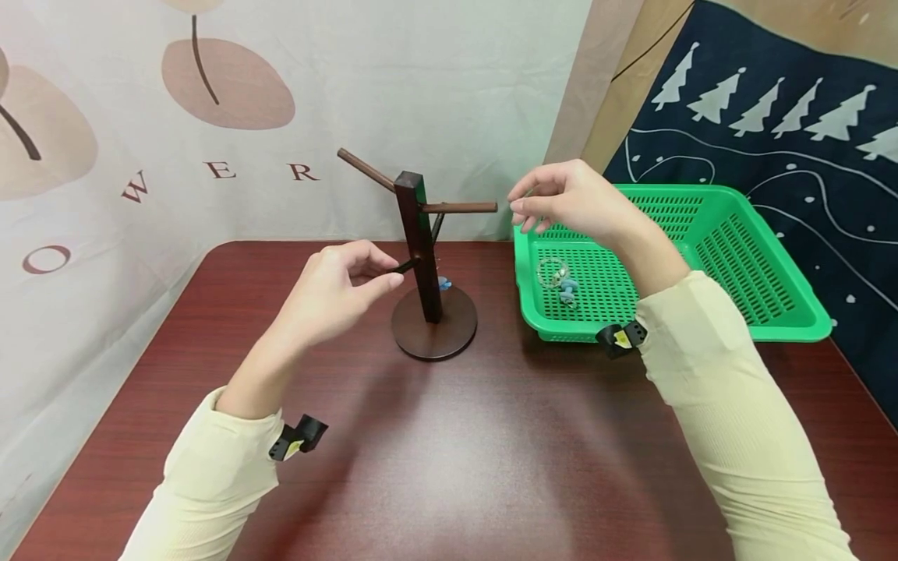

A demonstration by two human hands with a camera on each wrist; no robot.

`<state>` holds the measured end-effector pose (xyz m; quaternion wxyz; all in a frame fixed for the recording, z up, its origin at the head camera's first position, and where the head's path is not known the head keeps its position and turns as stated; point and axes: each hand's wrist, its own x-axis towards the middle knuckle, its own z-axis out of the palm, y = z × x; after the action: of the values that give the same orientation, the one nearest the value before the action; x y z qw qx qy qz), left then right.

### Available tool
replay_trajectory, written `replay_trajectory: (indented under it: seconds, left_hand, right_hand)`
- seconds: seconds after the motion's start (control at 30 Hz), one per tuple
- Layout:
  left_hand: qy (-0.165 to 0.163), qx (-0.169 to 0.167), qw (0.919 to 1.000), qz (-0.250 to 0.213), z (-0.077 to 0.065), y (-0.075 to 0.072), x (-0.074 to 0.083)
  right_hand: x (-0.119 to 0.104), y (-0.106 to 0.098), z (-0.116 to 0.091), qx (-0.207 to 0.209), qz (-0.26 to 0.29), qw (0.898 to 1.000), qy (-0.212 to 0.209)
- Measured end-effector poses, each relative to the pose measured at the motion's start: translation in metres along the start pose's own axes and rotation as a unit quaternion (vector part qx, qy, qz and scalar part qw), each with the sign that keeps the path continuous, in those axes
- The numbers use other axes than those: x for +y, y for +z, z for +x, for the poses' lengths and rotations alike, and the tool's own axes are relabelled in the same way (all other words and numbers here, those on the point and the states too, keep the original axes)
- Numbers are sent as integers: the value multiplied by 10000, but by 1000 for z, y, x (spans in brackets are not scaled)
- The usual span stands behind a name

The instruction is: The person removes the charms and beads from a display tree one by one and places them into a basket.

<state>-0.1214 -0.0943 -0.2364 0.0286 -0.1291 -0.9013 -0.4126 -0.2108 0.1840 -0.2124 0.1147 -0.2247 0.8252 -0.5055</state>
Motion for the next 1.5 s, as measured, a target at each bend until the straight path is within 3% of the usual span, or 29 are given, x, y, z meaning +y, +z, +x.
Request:
replay_trajectory:
  seconds: [0.63,1.03,1.5]
  left_hand:
    - [-186,-246,9993,-226,9,-12,-16]
    - [-53,-268,9991,-326,19,-17,-26]
    - [-55,-436,9974,-565,30,-21,-30]
  right_hand:
    - [15,24,-4,301,374,9978,460]
    - [30,51,1,66,387,9964,754]
    - [42,68,5,-491,601,9944,724]
